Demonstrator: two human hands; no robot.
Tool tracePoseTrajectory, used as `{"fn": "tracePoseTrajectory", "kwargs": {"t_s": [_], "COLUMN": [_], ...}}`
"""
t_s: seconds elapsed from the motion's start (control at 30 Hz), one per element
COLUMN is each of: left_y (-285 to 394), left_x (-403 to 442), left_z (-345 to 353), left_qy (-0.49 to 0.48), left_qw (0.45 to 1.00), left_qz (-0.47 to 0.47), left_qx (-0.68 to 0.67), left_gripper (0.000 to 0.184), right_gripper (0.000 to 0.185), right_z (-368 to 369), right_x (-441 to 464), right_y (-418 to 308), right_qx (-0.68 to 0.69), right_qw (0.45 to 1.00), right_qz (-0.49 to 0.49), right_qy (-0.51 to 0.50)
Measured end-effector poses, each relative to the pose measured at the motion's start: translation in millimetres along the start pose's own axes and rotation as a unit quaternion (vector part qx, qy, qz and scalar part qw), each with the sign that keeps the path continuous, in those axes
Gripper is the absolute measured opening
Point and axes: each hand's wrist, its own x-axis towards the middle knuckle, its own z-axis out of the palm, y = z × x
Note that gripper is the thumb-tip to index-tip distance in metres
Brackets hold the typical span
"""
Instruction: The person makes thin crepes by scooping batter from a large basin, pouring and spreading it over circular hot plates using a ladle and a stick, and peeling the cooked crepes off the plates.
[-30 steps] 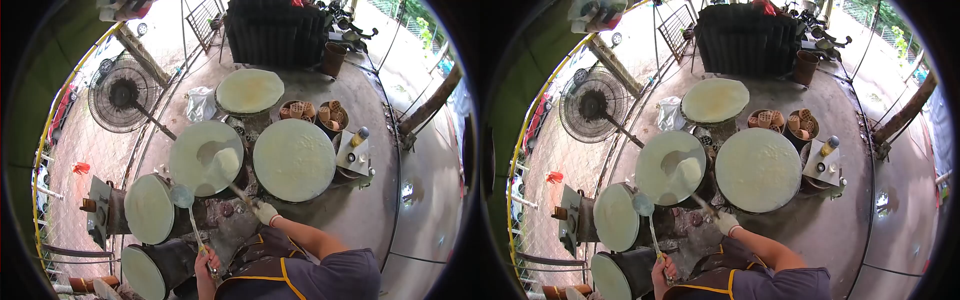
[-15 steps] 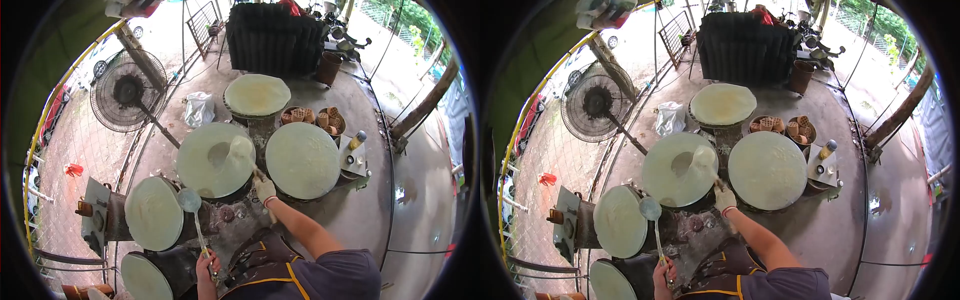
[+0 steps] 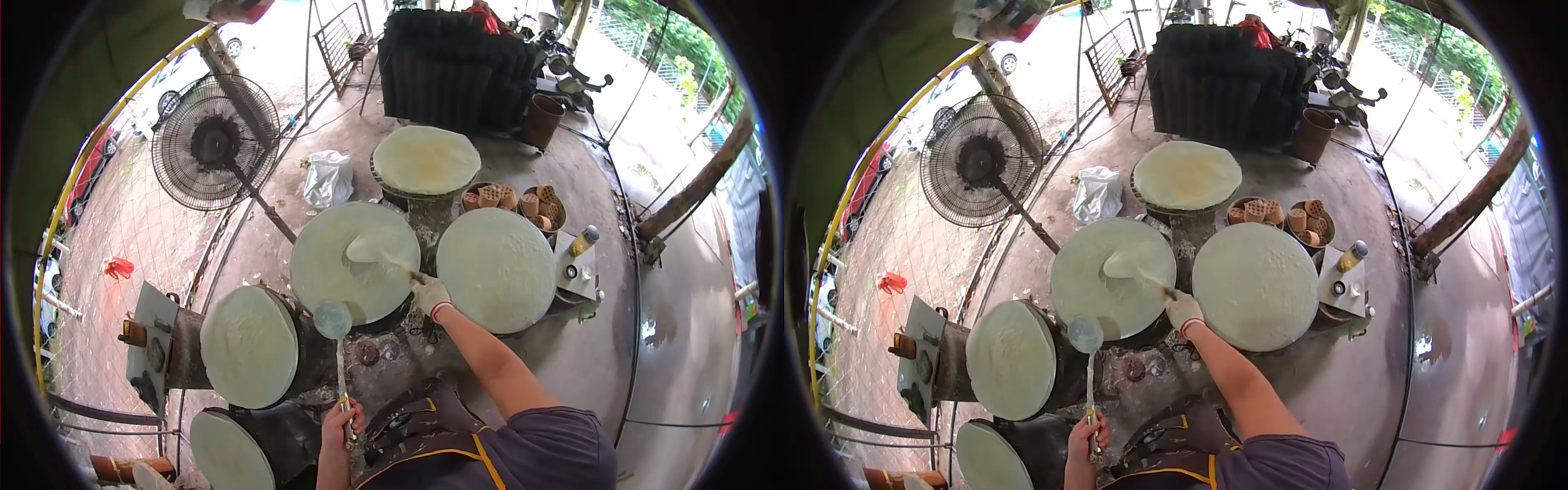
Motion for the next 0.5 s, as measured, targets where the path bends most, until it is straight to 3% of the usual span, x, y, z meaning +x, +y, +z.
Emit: {"fn": "tracePoseTrajectory", "kwargs": {"t_s": [0.03,0.17,0.23,0.27,0.37,0.4,0.5], "left_y": [-2.3,-15.4,-22.3,-25.2,-38.2,-41.8,-41.9], "left_x": [2.5,7.2,7.7,9.1,8.0,7.1,13.2], "left_z": [5.3,21.4,31.1,33.5,39.8,43.2,48.8], "left_qy": [-0.002,0.007,0.017,0.026,0.063,0.08,0.126], "left_qw": [1.0,0.999,0.998,0.997,0.993,0.992,0.989], "left_qz": [-0.01,-0.035,-0.041,-0.041,-0.037,-0.034,-0.032], "left_qx": [-0.009,-0.029,-0.041,-0.057,-0.091,-0.089,-0.068], "left_gripper": [0.017,0.014,0.013,0.012,0.011,0.011,0.006], "right_gripper": [0.029,0.03,0.032,0.037,0.036,0.034,0.027], "right_z": [-3.2,0.9,-20.7,-13.5,-6.6,-17.9,-9.5], "right_x": [5.6,1.9,15.3,40.3,78.6,51.5,41.0], "right_y": [-5.2,-9.3,-57.5,-40.0,-5.9,-34.1,6.1], "right_qx": [0.042,-0.107,-0.157,-0.143,-0.071,-0.199,-0.013], "right_qw": [0.997,0.99,0.969,0.973,0.992,0.973,0.968], "right_qz": [0.027,-0.059,-0.075,-0.112,0.007,-0.008,-0.038], "right_qy": [0.063,-0.071,-0.174,-0.145,-0.106,-0.116,-0.246]}}
